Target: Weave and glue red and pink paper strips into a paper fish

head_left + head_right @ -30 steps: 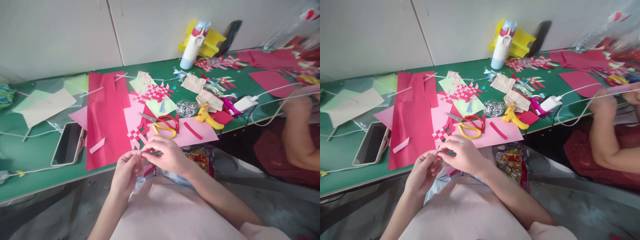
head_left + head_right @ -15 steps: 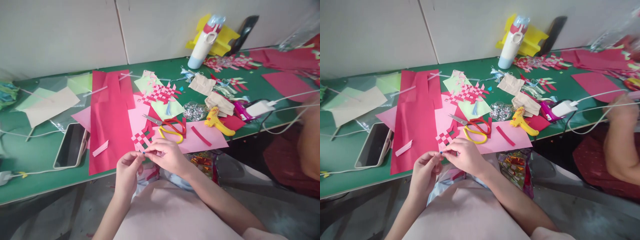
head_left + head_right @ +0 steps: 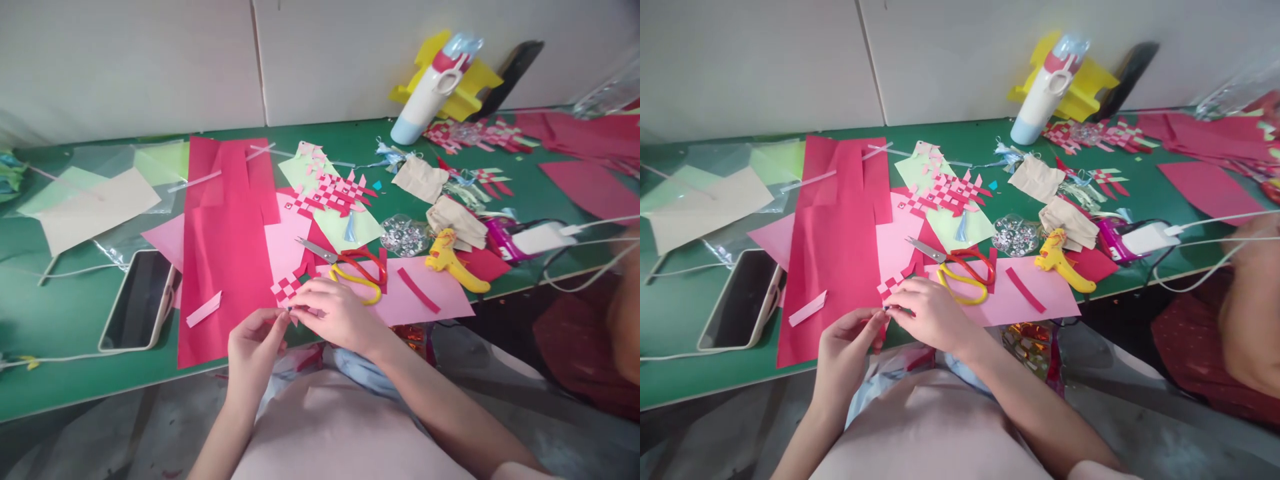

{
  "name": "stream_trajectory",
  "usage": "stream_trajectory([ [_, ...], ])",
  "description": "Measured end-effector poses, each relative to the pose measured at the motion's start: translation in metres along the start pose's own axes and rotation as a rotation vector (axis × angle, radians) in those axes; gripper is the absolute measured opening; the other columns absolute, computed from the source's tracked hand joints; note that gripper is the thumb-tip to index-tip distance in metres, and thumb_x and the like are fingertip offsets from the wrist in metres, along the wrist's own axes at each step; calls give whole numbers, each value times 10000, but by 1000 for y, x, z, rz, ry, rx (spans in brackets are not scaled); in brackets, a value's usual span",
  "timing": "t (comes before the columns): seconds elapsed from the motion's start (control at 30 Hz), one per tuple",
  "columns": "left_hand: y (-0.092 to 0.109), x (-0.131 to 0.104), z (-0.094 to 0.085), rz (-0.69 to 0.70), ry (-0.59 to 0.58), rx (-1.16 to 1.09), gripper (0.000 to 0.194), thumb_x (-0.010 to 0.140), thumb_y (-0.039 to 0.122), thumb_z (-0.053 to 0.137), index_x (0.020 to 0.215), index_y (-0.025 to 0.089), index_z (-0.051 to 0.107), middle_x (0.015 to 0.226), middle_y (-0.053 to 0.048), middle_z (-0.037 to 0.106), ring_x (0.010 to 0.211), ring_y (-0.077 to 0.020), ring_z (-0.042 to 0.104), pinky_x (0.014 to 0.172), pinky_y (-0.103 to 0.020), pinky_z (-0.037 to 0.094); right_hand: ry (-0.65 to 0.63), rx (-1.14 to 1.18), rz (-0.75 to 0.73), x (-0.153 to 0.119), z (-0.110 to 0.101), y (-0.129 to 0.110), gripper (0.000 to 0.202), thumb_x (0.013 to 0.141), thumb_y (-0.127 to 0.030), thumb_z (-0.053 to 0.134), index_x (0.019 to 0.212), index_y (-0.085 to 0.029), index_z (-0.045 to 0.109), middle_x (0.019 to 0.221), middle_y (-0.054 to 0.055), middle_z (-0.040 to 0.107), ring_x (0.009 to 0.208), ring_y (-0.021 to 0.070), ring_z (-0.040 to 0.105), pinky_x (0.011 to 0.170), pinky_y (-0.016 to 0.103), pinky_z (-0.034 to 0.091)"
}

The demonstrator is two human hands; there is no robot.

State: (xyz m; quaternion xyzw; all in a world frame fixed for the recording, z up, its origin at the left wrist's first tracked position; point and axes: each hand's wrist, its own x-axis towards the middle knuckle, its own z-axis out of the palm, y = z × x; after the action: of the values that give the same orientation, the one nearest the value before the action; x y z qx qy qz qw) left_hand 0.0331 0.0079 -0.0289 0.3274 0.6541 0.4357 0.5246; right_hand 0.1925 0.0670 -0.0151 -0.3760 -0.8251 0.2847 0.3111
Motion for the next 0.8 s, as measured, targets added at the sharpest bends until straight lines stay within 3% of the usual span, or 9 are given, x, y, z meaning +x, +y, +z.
stream_trajectory([
  [0.23,9,5,-5,112,36,211,292,792,445,642,814,169,731,552,11,617,496,-99,527,481,-193,448,-72,-20,29,19,4,4,105,791,-77,649,785,-181,658,779,12,680,758,147,615,663,244,461],
  [0.4,5,9,-9,135,11,269,306,836,440,588,877,174,736,625,-6,663,508,-109,555,480,-203,460,-110,-118,-26,25,8,7,114,802,-73,600,782,-178,639,778,24,664,763,160,599,714,276,467],
  [0.57,4,12,-9,344,30,448,256,880,357,544,927,189,731,840,-34,716,639,-113,627,576,-205,497,-103,-183,-49,27,13,9,115,784,-71,599,821,-175,628,844,48,687,807,186,614,756,305,487],
  [0.8,5,13,-10,503,57,676,258,906,309,502,995,199,717,826,-29,706,611,-111,628,513,-193,463,-83,-246,-38,28,17,10,141,776,-68,574,854,-175,625,870,62,703,863,217,627,772,330,501],
])
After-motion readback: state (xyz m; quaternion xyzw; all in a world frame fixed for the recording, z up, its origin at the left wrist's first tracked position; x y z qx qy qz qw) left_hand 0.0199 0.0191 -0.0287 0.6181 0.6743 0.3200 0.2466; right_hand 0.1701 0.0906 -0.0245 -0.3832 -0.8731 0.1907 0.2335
